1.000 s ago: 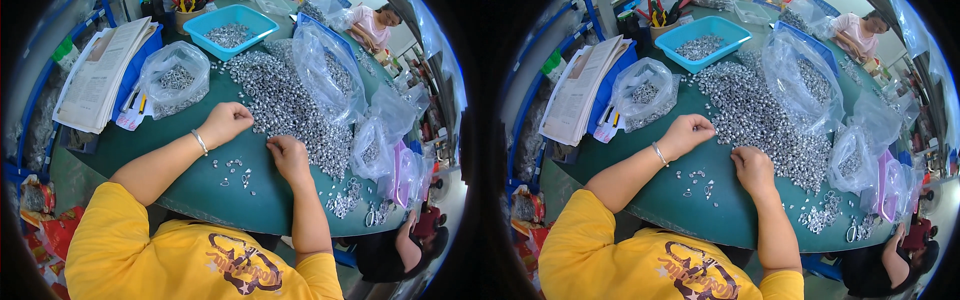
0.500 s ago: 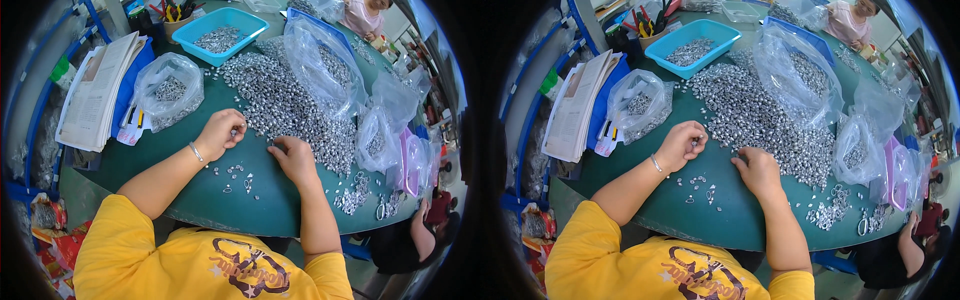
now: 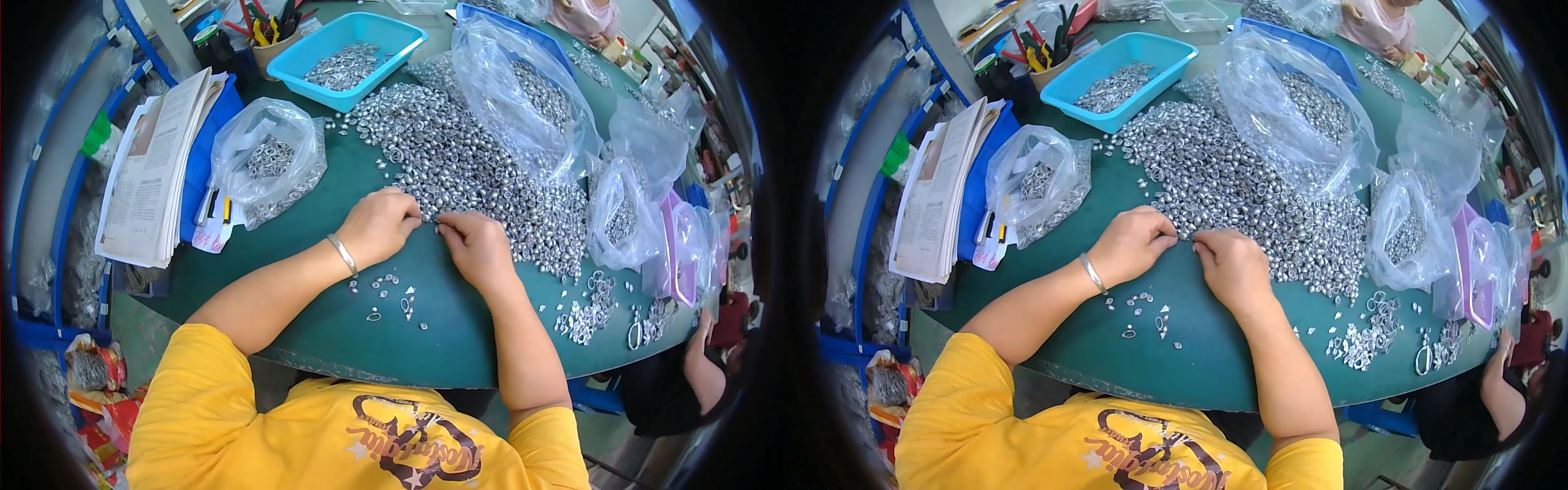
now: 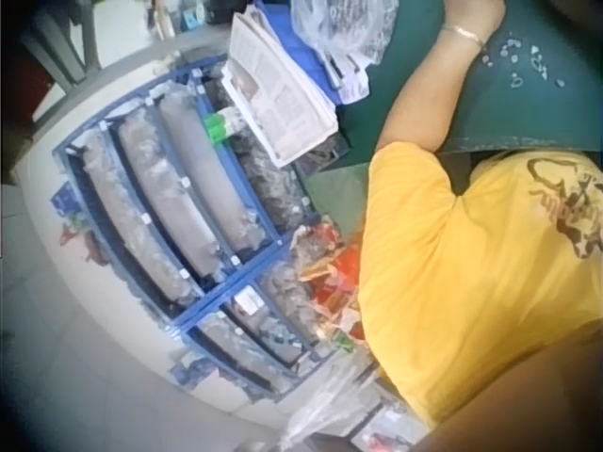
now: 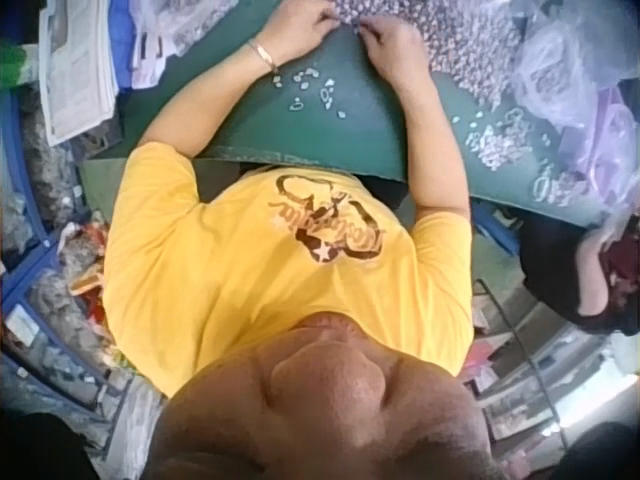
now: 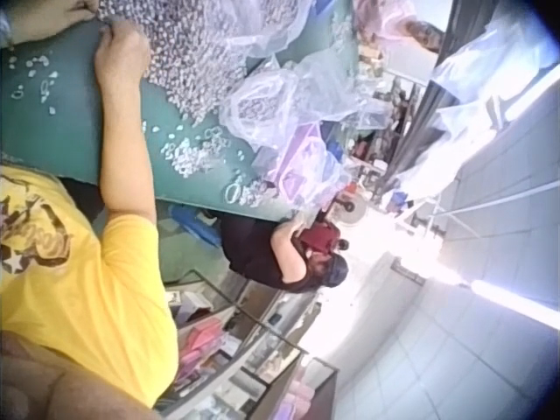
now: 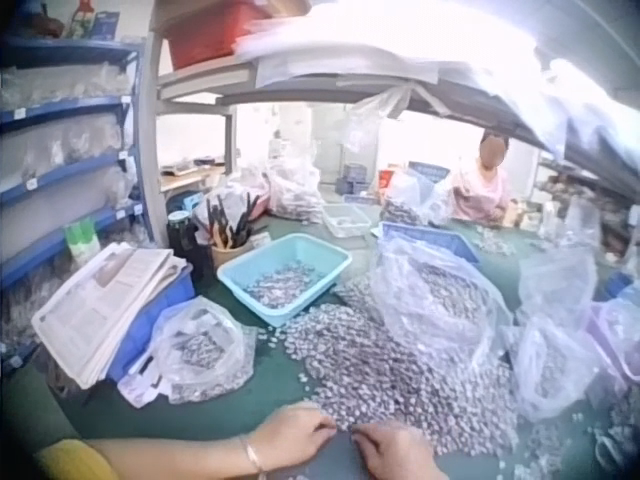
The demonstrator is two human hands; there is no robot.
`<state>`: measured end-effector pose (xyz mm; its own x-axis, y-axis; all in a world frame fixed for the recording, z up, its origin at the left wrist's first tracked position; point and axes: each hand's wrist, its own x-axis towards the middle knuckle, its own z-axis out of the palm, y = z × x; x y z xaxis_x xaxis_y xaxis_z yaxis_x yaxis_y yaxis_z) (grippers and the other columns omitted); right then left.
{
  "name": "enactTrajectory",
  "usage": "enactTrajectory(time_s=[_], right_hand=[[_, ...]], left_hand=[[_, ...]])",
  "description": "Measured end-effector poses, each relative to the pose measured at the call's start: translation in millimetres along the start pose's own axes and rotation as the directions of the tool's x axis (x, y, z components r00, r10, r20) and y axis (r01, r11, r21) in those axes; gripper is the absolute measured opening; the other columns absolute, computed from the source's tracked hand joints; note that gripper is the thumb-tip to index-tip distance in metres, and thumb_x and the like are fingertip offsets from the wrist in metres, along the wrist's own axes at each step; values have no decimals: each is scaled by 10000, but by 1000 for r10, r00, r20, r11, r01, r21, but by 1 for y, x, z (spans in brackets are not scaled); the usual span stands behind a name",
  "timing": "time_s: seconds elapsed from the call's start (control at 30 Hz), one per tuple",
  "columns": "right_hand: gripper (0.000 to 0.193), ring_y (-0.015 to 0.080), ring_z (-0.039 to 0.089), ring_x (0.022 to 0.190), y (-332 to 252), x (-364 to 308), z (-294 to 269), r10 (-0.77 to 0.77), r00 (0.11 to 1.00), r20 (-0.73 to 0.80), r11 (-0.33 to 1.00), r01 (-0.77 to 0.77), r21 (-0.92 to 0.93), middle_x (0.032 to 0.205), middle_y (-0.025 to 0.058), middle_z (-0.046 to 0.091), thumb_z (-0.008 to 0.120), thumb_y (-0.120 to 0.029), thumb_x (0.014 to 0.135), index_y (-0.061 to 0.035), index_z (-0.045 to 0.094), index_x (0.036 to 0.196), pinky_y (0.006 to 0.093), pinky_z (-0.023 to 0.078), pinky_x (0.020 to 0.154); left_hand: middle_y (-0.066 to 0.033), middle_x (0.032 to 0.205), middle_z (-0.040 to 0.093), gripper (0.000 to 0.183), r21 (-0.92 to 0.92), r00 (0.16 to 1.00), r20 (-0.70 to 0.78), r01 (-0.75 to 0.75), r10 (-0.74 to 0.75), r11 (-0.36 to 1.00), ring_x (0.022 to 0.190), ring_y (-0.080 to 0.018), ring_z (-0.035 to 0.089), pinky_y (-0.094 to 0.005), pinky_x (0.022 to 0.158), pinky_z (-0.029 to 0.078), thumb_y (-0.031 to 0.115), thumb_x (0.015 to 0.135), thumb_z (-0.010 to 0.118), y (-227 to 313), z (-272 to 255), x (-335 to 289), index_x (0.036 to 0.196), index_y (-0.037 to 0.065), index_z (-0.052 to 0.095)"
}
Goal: The person sorts through a pile of small metal parts on a table, picking them up one by one and placing them into different piles.
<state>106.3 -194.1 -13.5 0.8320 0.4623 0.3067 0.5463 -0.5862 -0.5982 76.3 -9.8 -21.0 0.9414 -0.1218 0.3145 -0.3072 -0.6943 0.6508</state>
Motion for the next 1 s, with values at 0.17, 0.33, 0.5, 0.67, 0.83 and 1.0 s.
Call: enactTrajectory(time_s=[0.17,0.33,0.5,0.67,0.83,1.0], right_hand=[[99,300,618,744,-6,2,0,-1,997,79,993,11,-116,785,96,632,605,-151,783,-86,666,827,404,498,661],[110,263,621,704,-1,-2,-4,-22,993,113,996,31,-83,799,87,648,590,-134,794,-60,653,844,351,497,642],[55,40,369,478,0,8,-40,358,850,388,168,-467,868,623,10,515,539,-69,783,-24,569,776,200,226,391],[176,138,582,585,-1,3,-37,332,917,223,862,-390,323,671,58,629,616,-142,795,9,667,871,273,471,539],[158,213,628,660,2,-3,-21,108,977,184,994,-105,-26,740,130,649,635,-131,778,-21,668,887,318,488,639],[154,137,554,569,9,-1,-23,255,940,226,809,-335,483,669,45,604,612,-132,811,4,647,873,256,435,526]], left_hand=[[-29,686,531,50,-844,776,438,529,-454,88,537,-71,444,-191,382,281,31,777,549,4,-26,6,823,32,528],[-5,677,531,80,-740,821,249,503,-514,446,551,-97,461,-208,427,338,12,751,581,11,-17,7,831,19,579],[-85,747,563,142,46,996,-44,-79,81,996,676,-255,573,-332,617,461,66,735,661,3,3,-4,877,74,656],[-73,729,549,115,18,998,-13,-67,67,998,655,-231,561,-327,603,455,70,725,669,5,0,-5,836,56,642],[-44,648,482,102,-79,984,175,50,-36,996,554,-152,476,-282,540,411,37,709,659,9,-17,-9,810,46,649],[-41,638,466,98,-80,983,142,125,-112,989,534,-139,455,-271,524,397,39,707,673,15,-29,-4,804,47,659]])
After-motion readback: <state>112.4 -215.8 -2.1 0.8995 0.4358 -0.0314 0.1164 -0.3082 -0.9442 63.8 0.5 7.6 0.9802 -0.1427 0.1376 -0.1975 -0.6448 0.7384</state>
